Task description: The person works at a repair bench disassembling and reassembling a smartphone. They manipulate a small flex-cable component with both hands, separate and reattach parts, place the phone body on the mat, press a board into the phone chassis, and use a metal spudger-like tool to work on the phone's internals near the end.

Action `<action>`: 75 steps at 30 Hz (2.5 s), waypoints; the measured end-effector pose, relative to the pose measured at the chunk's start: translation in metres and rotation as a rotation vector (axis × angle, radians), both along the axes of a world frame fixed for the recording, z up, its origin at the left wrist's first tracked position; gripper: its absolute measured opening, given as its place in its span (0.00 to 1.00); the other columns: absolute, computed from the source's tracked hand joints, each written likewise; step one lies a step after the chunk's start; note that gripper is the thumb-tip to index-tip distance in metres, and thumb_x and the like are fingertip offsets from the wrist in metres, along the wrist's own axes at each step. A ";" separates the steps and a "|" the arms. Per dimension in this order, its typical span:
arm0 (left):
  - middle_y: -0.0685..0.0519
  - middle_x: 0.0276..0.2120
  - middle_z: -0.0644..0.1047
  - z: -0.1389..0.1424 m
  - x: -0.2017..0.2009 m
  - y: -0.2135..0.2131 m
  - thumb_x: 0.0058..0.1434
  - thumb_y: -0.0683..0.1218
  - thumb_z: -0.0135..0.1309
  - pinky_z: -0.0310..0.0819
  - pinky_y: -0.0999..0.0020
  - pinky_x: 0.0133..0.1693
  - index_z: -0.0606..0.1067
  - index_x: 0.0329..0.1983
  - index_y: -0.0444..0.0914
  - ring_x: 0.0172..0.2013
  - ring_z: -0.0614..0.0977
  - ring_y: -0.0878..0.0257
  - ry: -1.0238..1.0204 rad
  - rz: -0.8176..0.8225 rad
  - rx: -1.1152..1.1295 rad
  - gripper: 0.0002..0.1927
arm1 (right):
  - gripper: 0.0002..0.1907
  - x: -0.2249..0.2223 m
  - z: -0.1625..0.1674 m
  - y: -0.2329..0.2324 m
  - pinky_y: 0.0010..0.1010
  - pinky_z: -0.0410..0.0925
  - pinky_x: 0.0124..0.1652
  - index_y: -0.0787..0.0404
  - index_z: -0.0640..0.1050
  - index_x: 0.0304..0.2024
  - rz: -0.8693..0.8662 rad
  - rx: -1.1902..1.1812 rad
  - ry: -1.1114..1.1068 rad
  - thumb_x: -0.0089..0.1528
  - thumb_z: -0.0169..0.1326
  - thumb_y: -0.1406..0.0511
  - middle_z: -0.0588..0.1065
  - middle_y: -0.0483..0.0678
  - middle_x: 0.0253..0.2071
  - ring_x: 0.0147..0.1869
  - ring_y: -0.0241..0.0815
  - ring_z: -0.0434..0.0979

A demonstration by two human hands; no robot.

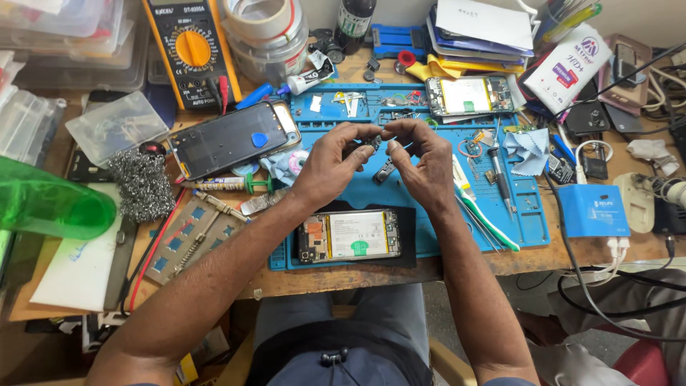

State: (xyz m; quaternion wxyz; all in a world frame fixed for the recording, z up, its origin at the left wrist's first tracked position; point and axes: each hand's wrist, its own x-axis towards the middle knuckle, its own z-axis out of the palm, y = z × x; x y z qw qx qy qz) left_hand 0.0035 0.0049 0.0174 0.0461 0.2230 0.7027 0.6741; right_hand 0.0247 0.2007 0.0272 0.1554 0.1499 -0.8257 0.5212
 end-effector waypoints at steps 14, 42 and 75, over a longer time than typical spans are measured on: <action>0.47 0.44 0.76 -0.006 0.001 0.001 0.64 0.35 0.58 0.77 0.69 0.43 0.76 0.57 0.34 0.42 0.80 0.61 0.303 0.117 -0.138 0.17 | 0.05 -0.005 -0.014 -0.002 0.25 0.74 0.38 0.65 0.83 0.43 -0.068 0.095 0.132 0.66 0.62 0.68 0.82 0.49 0.36 0.37 0.33 0.82; 0.50 0.43 0.76 0.010 -0.002 -0.006 0.67 0.39 0.57 0.76 0.69 0.41 0.77 0.58 0.37 0.39 0.78 0.62 0.084 0.162 -0.242 0.16 | 0.06 0.005 -0.001 0.004 0.36 0.73 0.35 0.59 0.77 0.36 -0.239 0.392 0.126 0.62 0.60 0.64 0.78 0.48 0.35 0.36 0.47 0.81; 0.50 0.45 0.75 0.013 0.002 -0.009 0.69 0.37 0.55 0.76 0.68 0.44 0.76 0.58 0.35 0.42 0.80 0.64 0.208 0.155 -0.250 0.15 | 0.03 0.102 0.008 0.138 0.24 0.67 0.36 0.66 0.79 0.43 -0.529 0.089 -0.063 0.68 0.55 0.71 0.81 0.48 0.44 0.36 0.29 0.71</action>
